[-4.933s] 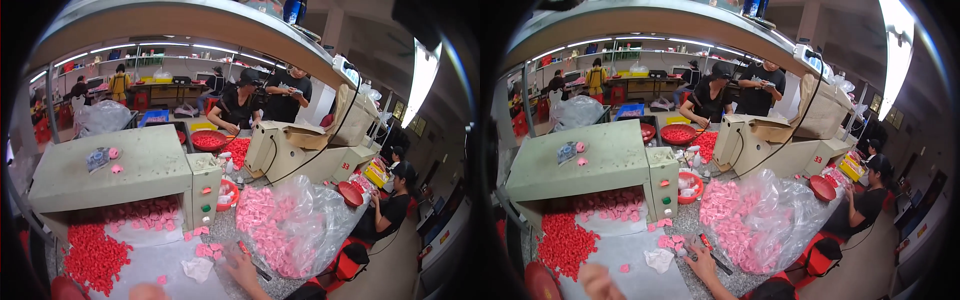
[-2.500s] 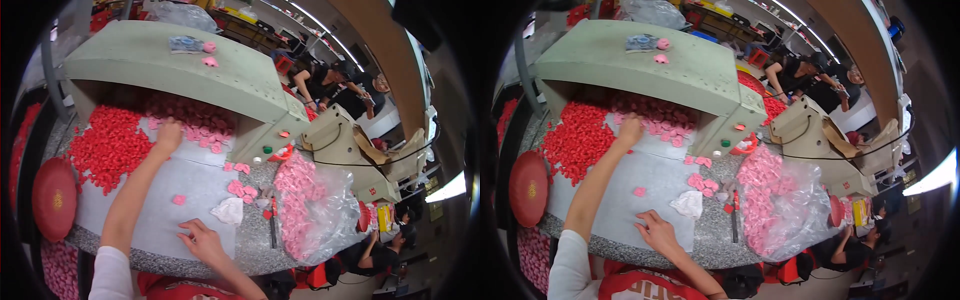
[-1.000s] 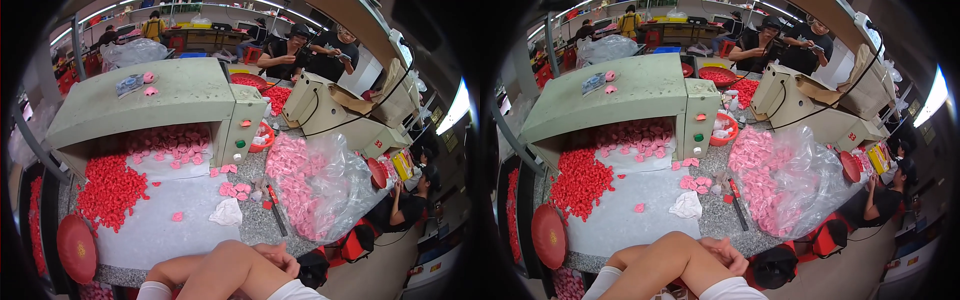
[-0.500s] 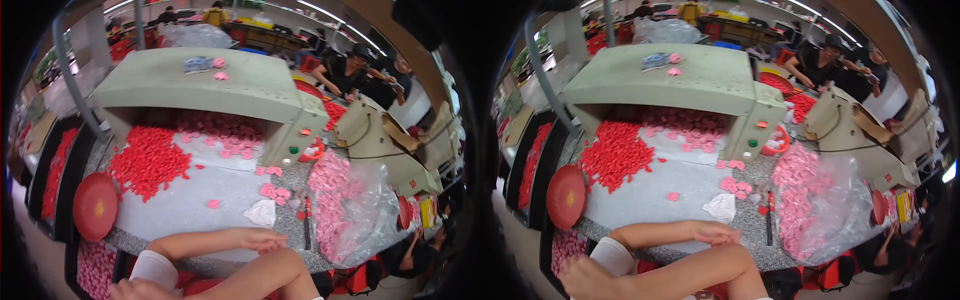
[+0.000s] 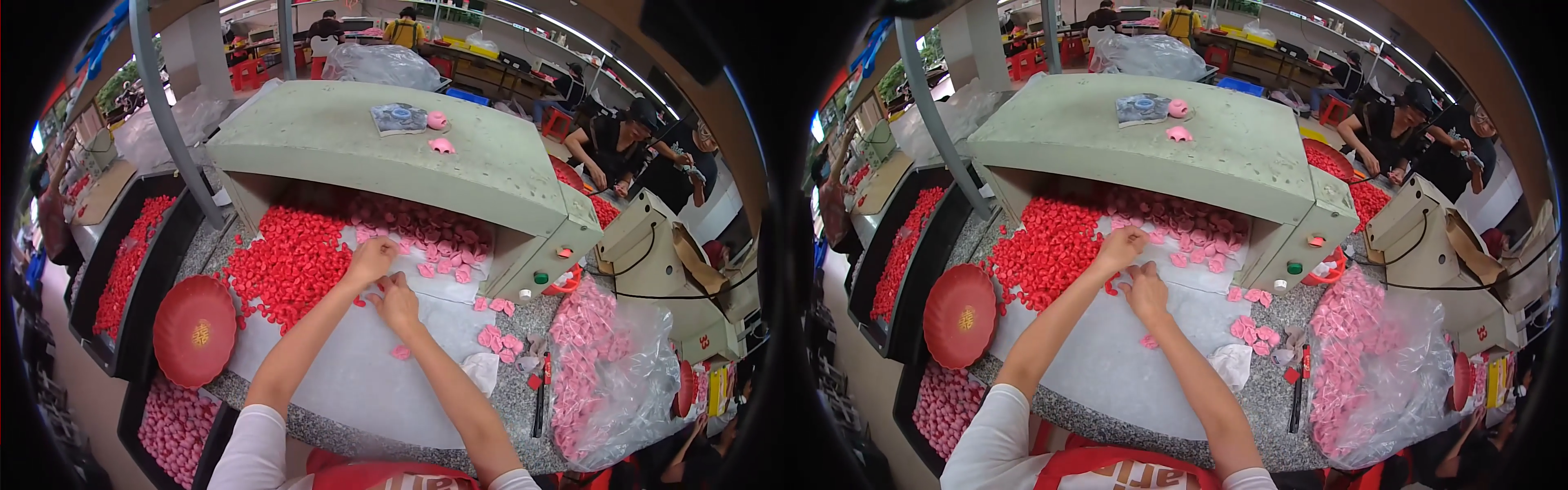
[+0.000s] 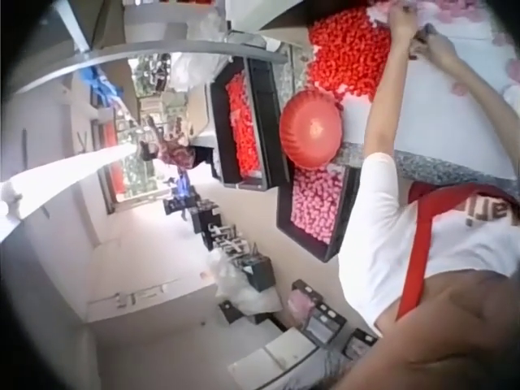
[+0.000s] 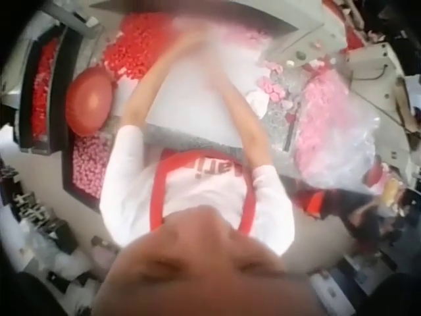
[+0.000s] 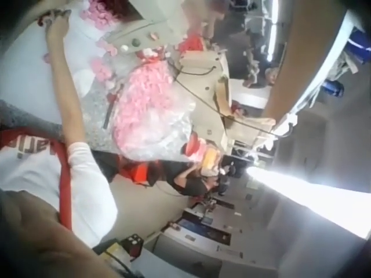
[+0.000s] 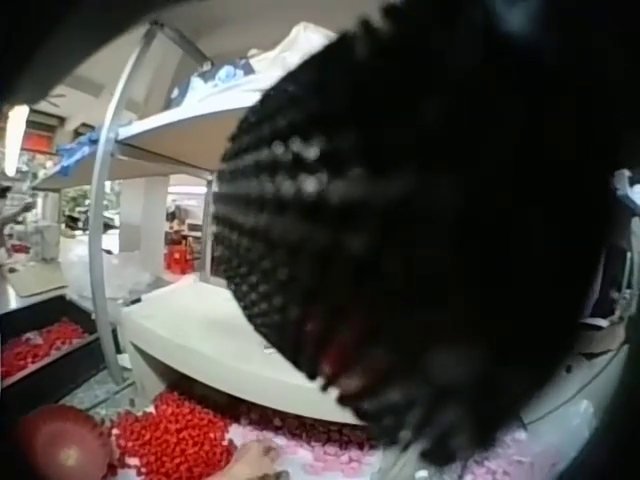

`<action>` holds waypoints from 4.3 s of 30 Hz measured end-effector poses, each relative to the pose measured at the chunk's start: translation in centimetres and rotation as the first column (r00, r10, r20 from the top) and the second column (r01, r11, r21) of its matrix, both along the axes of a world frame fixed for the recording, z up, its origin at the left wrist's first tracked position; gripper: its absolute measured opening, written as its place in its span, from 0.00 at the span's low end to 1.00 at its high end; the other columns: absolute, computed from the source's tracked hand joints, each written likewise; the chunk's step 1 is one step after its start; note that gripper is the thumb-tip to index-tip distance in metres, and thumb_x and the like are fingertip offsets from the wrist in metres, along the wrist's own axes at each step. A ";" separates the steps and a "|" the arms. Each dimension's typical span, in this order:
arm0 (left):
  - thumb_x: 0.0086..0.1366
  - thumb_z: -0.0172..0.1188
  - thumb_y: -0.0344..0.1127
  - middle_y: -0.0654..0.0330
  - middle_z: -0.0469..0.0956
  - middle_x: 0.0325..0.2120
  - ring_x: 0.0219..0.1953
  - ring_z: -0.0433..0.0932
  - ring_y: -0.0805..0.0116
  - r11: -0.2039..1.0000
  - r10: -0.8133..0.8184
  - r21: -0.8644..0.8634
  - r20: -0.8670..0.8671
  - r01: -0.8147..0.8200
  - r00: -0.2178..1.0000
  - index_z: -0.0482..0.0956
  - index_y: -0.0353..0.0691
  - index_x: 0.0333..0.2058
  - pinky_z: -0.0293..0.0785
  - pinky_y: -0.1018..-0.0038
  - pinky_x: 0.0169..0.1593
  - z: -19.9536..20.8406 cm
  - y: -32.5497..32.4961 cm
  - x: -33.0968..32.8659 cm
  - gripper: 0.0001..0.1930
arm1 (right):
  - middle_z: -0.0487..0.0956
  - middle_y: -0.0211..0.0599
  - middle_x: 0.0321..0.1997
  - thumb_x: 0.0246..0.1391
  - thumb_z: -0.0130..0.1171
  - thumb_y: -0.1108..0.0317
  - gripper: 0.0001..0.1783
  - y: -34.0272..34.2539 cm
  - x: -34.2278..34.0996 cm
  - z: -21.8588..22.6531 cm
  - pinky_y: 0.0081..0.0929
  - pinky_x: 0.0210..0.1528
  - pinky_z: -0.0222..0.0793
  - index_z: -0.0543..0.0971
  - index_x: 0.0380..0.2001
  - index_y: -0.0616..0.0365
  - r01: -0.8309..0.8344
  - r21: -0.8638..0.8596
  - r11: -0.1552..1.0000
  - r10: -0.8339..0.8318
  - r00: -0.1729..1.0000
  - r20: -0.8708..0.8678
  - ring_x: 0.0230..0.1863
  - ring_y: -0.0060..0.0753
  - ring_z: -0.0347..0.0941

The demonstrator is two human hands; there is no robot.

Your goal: Assemble small pink plastic toy components by applying liquid adhesive and joining the parts at a factory workstation.

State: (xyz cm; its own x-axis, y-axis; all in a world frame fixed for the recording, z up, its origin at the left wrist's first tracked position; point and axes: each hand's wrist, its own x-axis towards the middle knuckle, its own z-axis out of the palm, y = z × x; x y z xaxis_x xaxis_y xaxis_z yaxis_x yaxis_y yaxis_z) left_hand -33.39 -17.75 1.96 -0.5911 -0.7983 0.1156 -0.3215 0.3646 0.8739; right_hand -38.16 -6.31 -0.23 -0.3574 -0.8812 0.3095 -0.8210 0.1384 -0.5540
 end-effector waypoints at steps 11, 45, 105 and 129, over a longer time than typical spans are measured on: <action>0.45 0.61 0.31 0.49 0.71 0.30 0.32 0.73 0.49 0.916 0.207 -0.368 0.093 -0.160 0.974 0.72 0.37 0.29 0.69 0.60 0.35 -1.9 0.2 -4.4 0.12 | 0.75 0.33 0.28 0.52 0.51 0.64 0.12 13.5 -7.2 3.9 0.16 0.23 0.66 0.72 0.37 0.59 0.110 -0.026 0.994 0.031 -0.048 0.998 0.23 0.23 0.71; 0.50 0.46 0.22 0.55 0.74 0.27 0.22 0.70 0.72 0.516 0.207 0.788 -0.496 0.337 0.843 0.70 0.34 0.35 0.63 0.83 0.24 2.7 17.5 9.0 0.11 | 0.69 0.30 0.20 0.52 0.48 0.50 0.20 12.4 -16.2 1.3 0.19 0.20 0.61 0.70 0.30 0.60 0.661 -0.054 0.749 0.216 -0.167 0.962 0.19 0.23 0.66; 0.57 0.52 0.28 0.51 0.73 0.38 0.38 0.75 0.67 0.543 0.082 0.722 -0.555 0.430 0.828 0.72 0.33 0.40 0.73 0.77 0.41 4.9 22.6 7.7 0.11 | 0.74 0.41 0.38 0.35 0.63 0.79 0.18 21.9 1.8 11.4 0.17 0.29 0.70 0.74 0.35 0.63 -0.005 -0.237 0.971 0.116 0.884 0.454 0.33 0.23 0.72; 0.53 0.52 0.19 0.50 0.69 0.43 0.43 0.71 0.64 0.835 -0.057 0.362 -0.692 0.414 0.720 0.68 0.30 0.45 0.69 0.73 0.46 5.6 23.9 8.0 0.18 | 0.75 0.44 0.38 0.38 0.58 0.82 0.15 23.1 0.8 11.1 0.19 0.33 0.69 0.74 0.34 0.64 0.215 -0.208 0.954 -0.065 0.827 0.558 0.33 0.28 0.73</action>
